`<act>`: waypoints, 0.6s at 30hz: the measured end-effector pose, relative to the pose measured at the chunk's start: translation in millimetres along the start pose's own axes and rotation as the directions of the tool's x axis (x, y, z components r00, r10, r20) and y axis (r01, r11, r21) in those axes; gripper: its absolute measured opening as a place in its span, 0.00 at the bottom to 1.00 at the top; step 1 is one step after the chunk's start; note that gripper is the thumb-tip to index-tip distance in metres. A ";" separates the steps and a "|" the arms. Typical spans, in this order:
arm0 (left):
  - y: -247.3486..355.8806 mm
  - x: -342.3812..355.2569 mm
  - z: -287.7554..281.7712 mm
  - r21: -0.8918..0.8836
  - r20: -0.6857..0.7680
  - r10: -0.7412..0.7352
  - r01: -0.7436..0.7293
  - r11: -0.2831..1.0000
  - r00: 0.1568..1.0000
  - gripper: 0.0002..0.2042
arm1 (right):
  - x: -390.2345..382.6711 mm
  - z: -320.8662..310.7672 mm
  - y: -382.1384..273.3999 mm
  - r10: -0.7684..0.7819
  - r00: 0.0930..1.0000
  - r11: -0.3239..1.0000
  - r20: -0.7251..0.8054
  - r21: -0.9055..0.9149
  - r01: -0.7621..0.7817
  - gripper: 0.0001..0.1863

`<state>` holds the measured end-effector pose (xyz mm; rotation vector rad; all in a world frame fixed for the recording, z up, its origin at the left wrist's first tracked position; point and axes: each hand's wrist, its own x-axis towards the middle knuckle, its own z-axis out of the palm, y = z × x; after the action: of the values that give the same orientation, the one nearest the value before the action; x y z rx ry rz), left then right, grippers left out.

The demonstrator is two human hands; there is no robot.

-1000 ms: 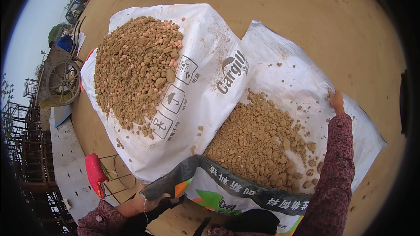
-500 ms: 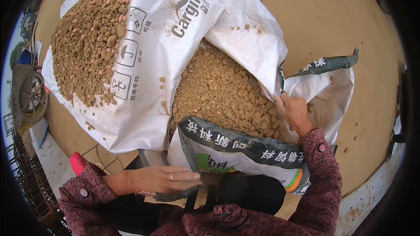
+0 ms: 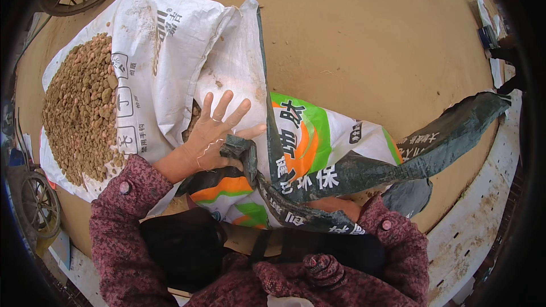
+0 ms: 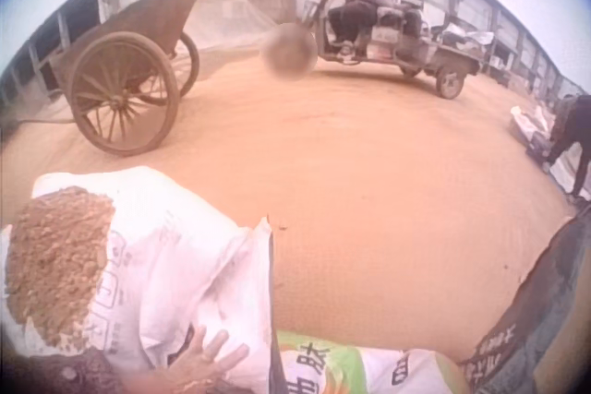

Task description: The person pours feed pellets from a large sack onto a white sack on the ground, then sits on a small red stool and sorts the pellets by hand, picking out debris and placing it into a nearby orange basin.

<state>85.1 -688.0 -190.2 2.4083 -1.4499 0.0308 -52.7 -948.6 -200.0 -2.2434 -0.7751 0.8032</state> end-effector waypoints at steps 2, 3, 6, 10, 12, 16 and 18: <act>-5.1 27.5 8.7 0.008 0.295 0.129 -0.137 0.990 0.947 0.46 | -3.6 -3.3 -5.7 0.005 0.999 0.997 -0.032 0.079 -0.002 0.08; -8.5 40.9 15.3 -0.009 0.345 0.216 -0.227 0.974 0.913 0.48 | -4.6 -7.0 -10.3 0.007 0.999 0.993 -0.050 0.120 -0.001 0.08; -20.4 68.8 43.2 -0.282 0.476 0.393 -0.287 0.915 0.787 0.45 | -8.1 -29.5 -25.0 0.031 0.991 0.970 -0.127 0.245 0.001 0.08; -36.2 58.1 68.4 -0.411 0.491 0.465 -0.275 0.869 0.736 0.31 | -16.4 -81.3 -44.1 0.059 0.945 0.962 -0.322 0.270 0.032 0.09; -38.7 45.6 74.2 -0.564 0.208 0.470 -0.288 0.774 0.858 0.25 | -21.6 -111.7 -50.2 -0.039 0.838 0.999 -0.545 -0.011 0.039 0.13; -30.8 28.7 72.6 -0.516 0.402 0.279 -0.036 0.856 0.872 0.25 | -21.3 -162.1 -73.1 -0.229 0.782 0.841 -0.579 -0.522 -0.140 0.31; -20.9 20.2 64.0 -0.469 0.471 0.194 0.059 0.881 0.861 0.25 | -26.9 -187.2 -79.9 -0.172 0.788 0.737 -0.591 -0.608 -0.296 0.34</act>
<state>103.4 -714.9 -252.6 2.0258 -1.5215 -0.9041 36.6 -982.7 -18.4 -2.9385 -0.7163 -0.3174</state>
